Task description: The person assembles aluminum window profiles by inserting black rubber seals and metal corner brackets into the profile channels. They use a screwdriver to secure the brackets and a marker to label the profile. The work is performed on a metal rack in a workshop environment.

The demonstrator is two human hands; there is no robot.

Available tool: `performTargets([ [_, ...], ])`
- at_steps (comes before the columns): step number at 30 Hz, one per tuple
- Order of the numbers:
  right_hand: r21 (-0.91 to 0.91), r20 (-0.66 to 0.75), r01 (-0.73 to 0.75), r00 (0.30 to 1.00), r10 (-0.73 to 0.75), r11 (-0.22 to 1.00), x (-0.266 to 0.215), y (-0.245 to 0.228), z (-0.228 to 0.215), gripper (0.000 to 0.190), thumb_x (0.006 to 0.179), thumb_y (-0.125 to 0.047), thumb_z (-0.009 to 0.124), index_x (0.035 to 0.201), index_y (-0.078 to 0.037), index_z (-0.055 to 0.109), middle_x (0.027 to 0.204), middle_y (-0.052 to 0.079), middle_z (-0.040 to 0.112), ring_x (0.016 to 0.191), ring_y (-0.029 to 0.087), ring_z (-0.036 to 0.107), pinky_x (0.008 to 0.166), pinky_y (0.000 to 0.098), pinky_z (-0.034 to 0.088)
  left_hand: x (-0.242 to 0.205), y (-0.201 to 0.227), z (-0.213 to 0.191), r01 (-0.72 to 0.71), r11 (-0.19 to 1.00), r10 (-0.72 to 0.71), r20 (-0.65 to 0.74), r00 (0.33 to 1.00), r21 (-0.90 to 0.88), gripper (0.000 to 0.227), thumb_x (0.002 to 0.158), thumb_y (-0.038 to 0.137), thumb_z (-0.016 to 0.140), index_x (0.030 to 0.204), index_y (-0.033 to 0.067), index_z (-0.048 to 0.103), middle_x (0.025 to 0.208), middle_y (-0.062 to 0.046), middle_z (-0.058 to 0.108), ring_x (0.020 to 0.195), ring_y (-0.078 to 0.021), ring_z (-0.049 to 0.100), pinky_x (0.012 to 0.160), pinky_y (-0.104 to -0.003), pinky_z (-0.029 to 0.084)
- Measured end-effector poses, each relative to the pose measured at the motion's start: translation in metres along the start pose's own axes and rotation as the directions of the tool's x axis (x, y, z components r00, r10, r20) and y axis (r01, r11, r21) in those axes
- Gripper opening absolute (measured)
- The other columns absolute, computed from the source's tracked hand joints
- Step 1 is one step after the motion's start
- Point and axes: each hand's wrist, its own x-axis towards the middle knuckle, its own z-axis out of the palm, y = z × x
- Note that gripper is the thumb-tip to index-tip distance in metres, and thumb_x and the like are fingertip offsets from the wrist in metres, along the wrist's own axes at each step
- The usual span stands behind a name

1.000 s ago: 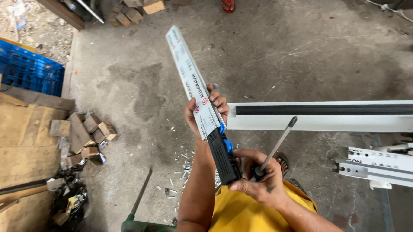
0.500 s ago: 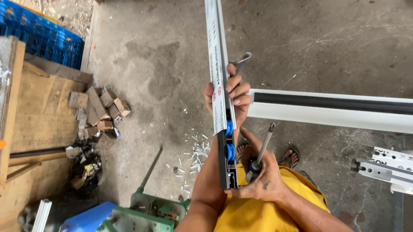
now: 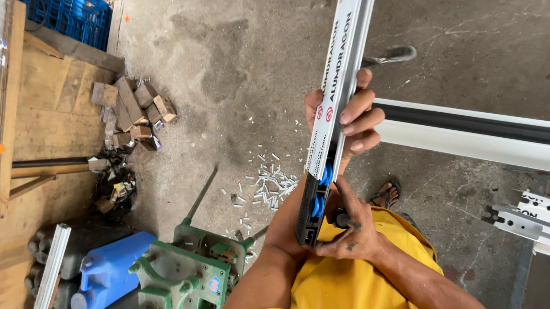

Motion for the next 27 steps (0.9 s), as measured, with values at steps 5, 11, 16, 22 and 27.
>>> performTargets([
  [5,-0.097,0.015,-0.059,0.998,0.061,0.994,-0.008,0.006,-0.001,0.128,0.054,-0.026,0.098,0.155,0.006,0.027,0.076,0.006,0.062,0.062,0.015,0.062,0.056,0.0276,0.052,0.013,-0.005,0.007,0.044,0.999,-0.044,0.077,0.996,0.002,0.065,0.103,0.035,0.054,0.153,-0.0038,0.038,0.096,-0.012,0.060,0.089,-0.0206,0.059,0.072,-0.043,0.058],
  [11,-0.122,0.041,-0.079,0.996,0.085,0.989,-0.006,0.005,-0.008,0.131,0.052,-0.030,0.098,0.154,0.010,0.026,0.080,0.007,0.065,0.065,0.016,0.066,0.059,0.0286,0.055,0.021,-0.009,0.007,0.081,0.997,-0.082,0.093,0.992,0.017,0.067,0.101,0.035,0.057,0.151,-0.0041,0.037,0.094,-0.011,0.058,0.088,-0.0202,0.059,0.068,-0.040,0.058],
  [16,-0.029,-0.017,-0.038,0.999,0.038,0.999,-0.006,0.005,-0.011,0.128,0.060,-0.034,0.095,0.157,0.009,0.023,0.112,0.016,0.071,0.093,0.020,0.075,0.080,0.0300,0.062,0.014,-0.006,-0.004,-0.003,0.999,0.005,-0.042,0.999,0.047,0.067,0.102,0.033,0.058,0.152,-0.0070,0.036,0.094,-0.011,0.057,0.089,-0.0194,0.057,0.064,-0.036,0.060],
  [22,0.139,-0.054,-0.104,0.992,0.112,0.985,-0.011,0.012,-0.010,0.131,0.062,-0.034,0.096,0.159,0.010,0.021,0.153,0.027,0.048,0.144,0.033,0.051,0.123,0.0446,0.039,-0.013,0.007,-0.002,-0.118,0.962,0.189,-0.286,0.940,0.248,0.070,0.103,0.037,0.057,0.153,-0.0076,0.036,0.094,-0.010,0.056,0.087,-0.0180,0.055,0.067,-0.029,0.056],
  [27,0.413,-0.069,-0.322,0.921,0.382,0.852,-0.012,0.011,-0.011,0.136,0.060,-0.045,0.096,0.159,0.013,0.022,0.154,0.026,0.048,0.145,0.035,0.049,0.123,0.0431,0.036,-0.029,0.010,0.005,-0.118,0.905,0.312,-0.449,0.837,0.408,0.070,0.098,0.041,0.059,0.148,-0.0040,0.041,0.090,-0.008,0.056,0.085,-0.0175,0.055,0.067,-0.027,0.053],
])
